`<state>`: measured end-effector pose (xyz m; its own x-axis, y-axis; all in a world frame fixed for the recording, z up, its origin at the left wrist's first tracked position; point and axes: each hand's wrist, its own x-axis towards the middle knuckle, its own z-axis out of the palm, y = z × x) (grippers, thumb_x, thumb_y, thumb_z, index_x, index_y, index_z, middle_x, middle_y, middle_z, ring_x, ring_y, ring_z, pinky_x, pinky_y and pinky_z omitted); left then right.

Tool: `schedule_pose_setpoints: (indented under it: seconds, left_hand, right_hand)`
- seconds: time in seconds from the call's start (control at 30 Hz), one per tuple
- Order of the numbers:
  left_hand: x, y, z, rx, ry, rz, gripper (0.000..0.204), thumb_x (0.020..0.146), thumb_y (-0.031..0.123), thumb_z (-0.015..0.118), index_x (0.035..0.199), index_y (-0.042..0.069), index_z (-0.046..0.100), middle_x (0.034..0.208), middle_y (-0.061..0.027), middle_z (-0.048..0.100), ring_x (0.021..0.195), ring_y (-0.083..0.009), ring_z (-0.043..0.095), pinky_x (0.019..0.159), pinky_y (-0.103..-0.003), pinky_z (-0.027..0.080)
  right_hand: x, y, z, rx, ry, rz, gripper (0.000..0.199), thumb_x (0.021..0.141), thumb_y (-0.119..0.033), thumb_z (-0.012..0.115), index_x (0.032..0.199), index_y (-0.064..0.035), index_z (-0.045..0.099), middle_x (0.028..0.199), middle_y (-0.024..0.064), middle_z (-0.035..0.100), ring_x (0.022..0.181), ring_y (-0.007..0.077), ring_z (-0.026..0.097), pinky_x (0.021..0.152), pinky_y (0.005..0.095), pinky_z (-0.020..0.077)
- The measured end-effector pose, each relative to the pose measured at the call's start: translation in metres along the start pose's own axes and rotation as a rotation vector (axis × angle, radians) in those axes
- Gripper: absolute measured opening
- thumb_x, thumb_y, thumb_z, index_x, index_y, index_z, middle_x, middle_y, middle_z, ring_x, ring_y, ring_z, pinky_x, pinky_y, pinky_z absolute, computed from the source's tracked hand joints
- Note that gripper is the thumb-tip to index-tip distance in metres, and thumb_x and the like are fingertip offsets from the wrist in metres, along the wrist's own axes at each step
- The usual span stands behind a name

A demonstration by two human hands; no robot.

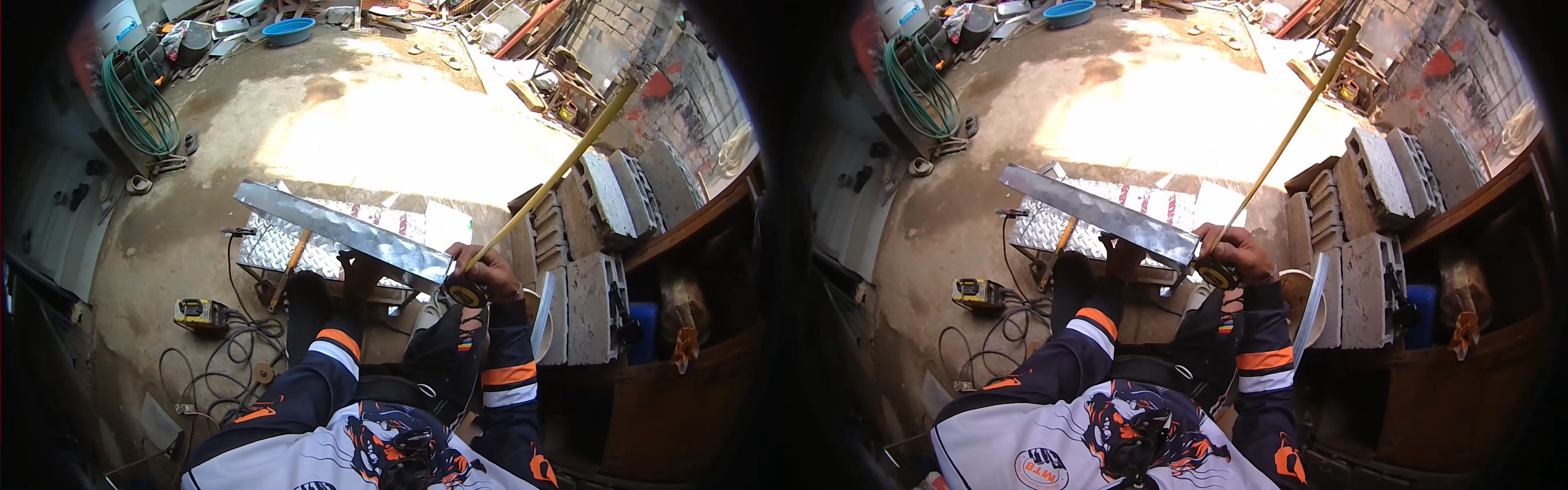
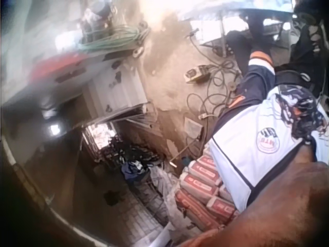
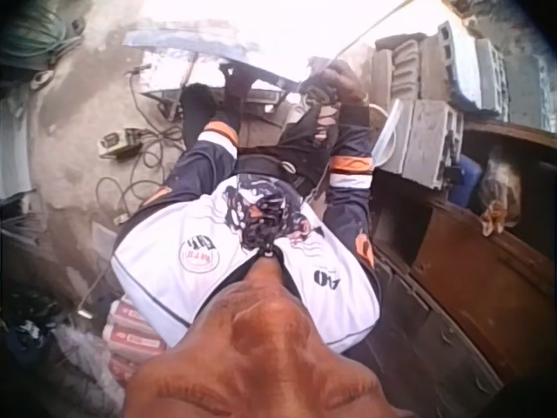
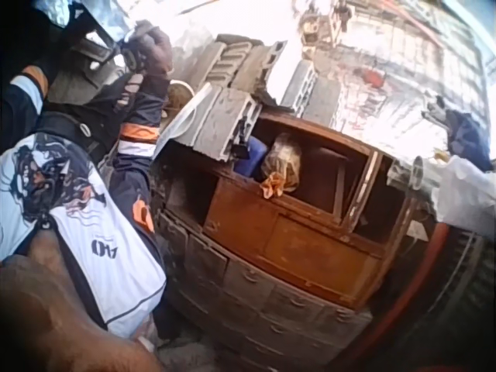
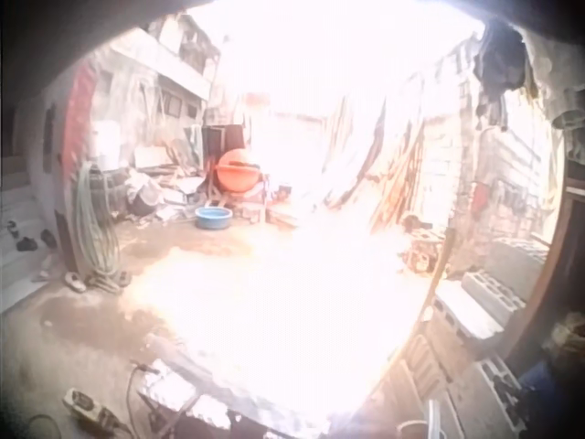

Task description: The person measures a rectangular metal sheet using a tape measure and a metal ruler. They repeatedly measure the length and width of the sheet, marking it with a pen at various points. The person also handles a second metal sheet, measuring it in a similar manner.

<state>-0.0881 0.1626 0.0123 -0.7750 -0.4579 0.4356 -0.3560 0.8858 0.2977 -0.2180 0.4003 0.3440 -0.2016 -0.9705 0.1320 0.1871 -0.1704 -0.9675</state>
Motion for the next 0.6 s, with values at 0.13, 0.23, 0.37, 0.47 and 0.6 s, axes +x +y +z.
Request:
schedule_pose_setpoints:
  seconds: [0.13,0.23,0.37,0.47,0.6]
  left_hand:
    - [-0.01,-0.005,0.019,-0.135,-0.006,-0.065,0.074,0.096,0.071,0.038,0.144,0.016,0.048,0.149,-0.0066,0.048,0.139,-0.0293,0.04,0.119,-0.057,0.022]
    - [-0.018,0.001,0.039,-0.124,-0.02,-0.05,0.076,0.096,0.072,0.036,0.146,0.016,0.046,0.152,-0.0054,0.046,0.142,-0.0296,0.038,0.12,-0.058,0.02]
    - [-0.029,-0.011,0.047,-0.72,-0.059,-0.2,0.079,0.095,0.074,0.033,0.15,0.017,0.041,0.156,-0.0038,0.042,0.146,-0.0293,0.034,0.121,-0.059,0.016]
    - [-0.032,-0.01,0.052,-1.058,-0.089,-0.301,0.078,0.095,0.075,0.03,0.152,0.022,0.038,0.158,-0.0036,0.039,0.146,-0.0287,0.032,0.121,-0.058,0.015]
    - [-0.03,-0.009,0.079,-1.463,-0.191,-0.107,0.067,0.098,0.068,0.033,0.149,0.025,0.044,0.158,-0.004,0.039,0.144,-0.0326,0.034,0.119,-0.061,0.018]
  right_hand:
    - [0.002,0.023,-0.038,-0.004,0.014,0.029,0.031,0.091,-0.034,0.07,0.09,-0.0022,0.069,0.11,0.0129,0.062,0.094,0.0198,0.061,0.084,0.0315,0.0488]
    - [-0.005,0.038,-0.062,0.031,-0.034,0.057,0.034,0.093,-0.035,0.067,0.094,-0.0006,0.068,0.106,0.012,0.061,0.096,0.021,0.061,0.086,0.033,0.0484]
    - [0.013,0.054,-0.073,0.059,-0.106,0.126,0.033,0.094,-0.034,0.068,0.096,-0.0005,0.069,0.103,0.0092,0.062,0.097,0.0203,0.061,0.087,0.0325,0.0485]
    - [0.011,0.07,-0.083,0.077,-0.081,0.191,0.032,0.093,-0.032,0.07,0.096,0.0001,0.07,0.101,0.0076,0.063,0.097,0.0192,0.061,0.088,0.0313,0.0485]
    - [0.004,0.094,-0.102,0.076,-0.011,0.218,0.03,0.092,-0.03,0.071,0.095,0.0003,0.072,0.105,0.0079,0.064,0.099,0.0192,0.061,0.093,0.0329,0.0471]
